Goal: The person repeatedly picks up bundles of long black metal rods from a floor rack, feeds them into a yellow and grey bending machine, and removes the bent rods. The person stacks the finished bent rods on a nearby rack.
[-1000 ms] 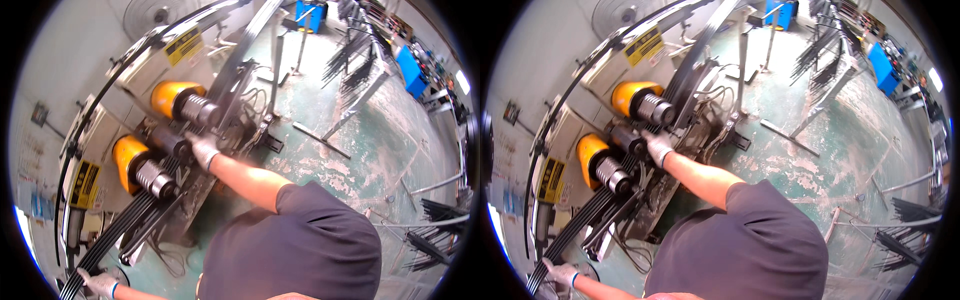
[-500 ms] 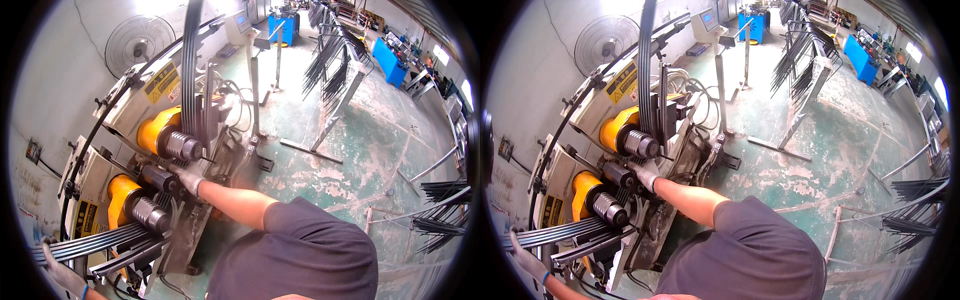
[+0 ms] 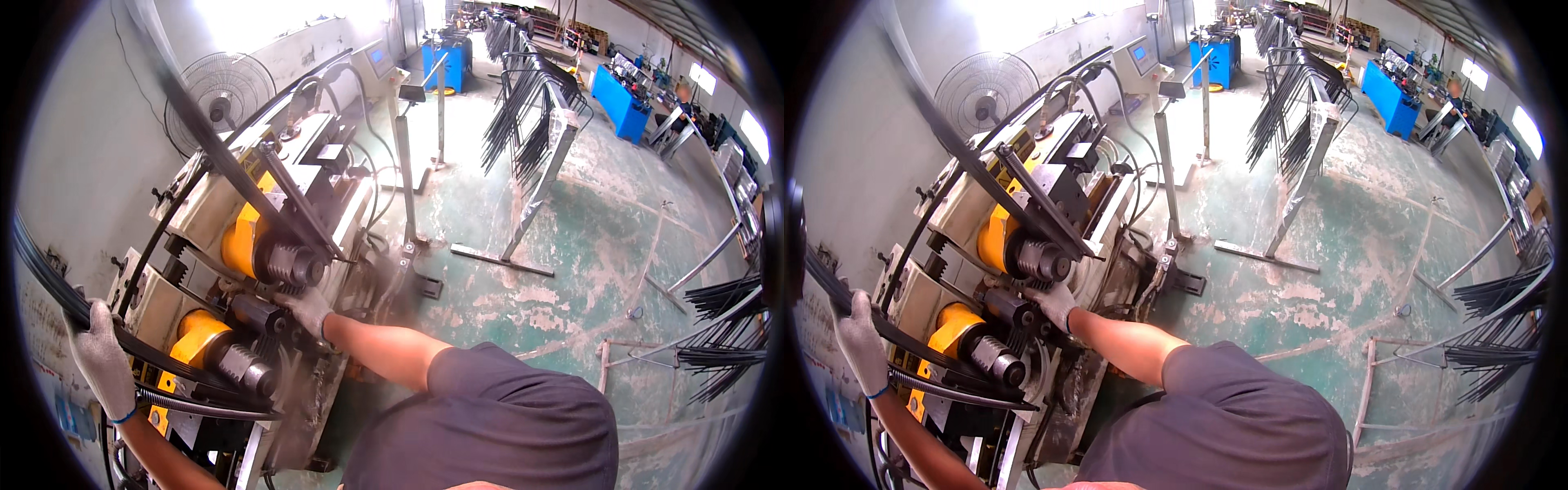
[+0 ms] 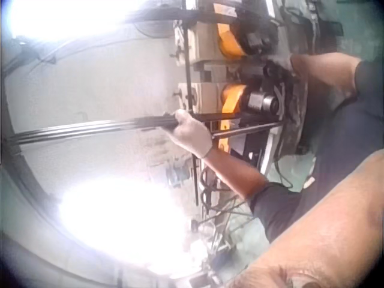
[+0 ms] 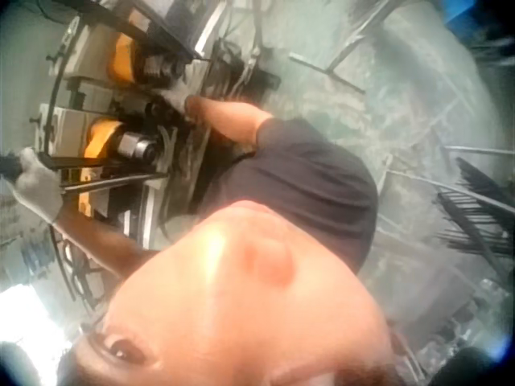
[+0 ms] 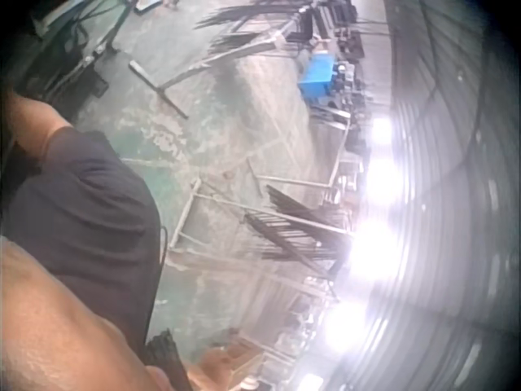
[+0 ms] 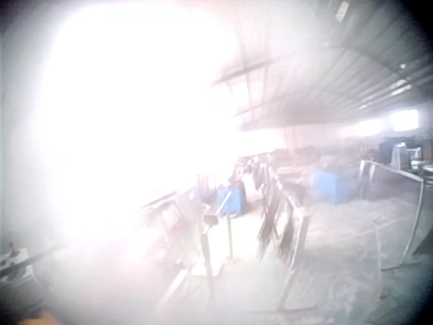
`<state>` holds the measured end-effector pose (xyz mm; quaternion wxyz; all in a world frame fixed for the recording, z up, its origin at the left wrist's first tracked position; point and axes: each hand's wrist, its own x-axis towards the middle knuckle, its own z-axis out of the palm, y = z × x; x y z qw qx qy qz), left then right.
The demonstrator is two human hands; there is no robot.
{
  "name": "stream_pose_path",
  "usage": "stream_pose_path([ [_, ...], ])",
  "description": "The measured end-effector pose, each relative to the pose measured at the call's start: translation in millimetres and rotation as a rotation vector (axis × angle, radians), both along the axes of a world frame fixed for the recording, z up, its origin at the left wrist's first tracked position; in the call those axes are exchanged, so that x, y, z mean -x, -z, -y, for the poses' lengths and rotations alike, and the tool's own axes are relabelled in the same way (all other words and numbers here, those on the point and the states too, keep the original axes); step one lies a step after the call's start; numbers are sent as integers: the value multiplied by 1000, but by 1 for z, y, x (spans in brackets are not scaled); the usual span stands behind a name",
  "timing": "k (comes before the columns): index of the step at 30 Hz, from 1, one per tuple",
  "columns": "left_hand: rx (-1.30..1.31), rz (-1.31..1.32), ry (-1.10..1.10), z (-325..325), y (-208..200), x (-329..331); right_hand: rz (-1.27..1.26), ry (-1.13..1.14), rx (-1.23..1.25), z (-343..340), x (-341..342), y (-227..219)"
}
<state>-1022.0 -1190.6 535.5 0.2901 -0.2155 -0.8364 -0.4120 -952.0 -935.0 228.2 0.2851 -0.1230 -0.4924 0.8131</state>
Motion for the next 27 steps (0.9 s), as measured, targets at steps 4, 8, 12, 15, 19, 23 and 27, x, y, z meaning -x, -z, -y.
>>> stream_pose_path([
  [4, -59, -21, 93, 0, 2, -4, -40, 1, 1, 1, 3, 2],
  [8, -127, -26, 146, -1, 6, -4, -50, 16, -51, 1, 3, 5],
  [12, -130, -1, 125, -3, 5, -8, -76, 19, -87, 1, 3, 4],
  [15, -132, -24, 113, -10, 5, -14, -87, 8, -85, -1, 3, 4],
  [19, -121, 7, 112, -1, 2, -13, -60, 7, 5, 6, 0, -7],
  [23, -114, -17, 132, -1, 4, -4, -100, 48, -248, -2, 16, 22],
  [27, -107, -18, 120, -2, 4, -5, -125, 105, -342, -2, 18, 29],
])
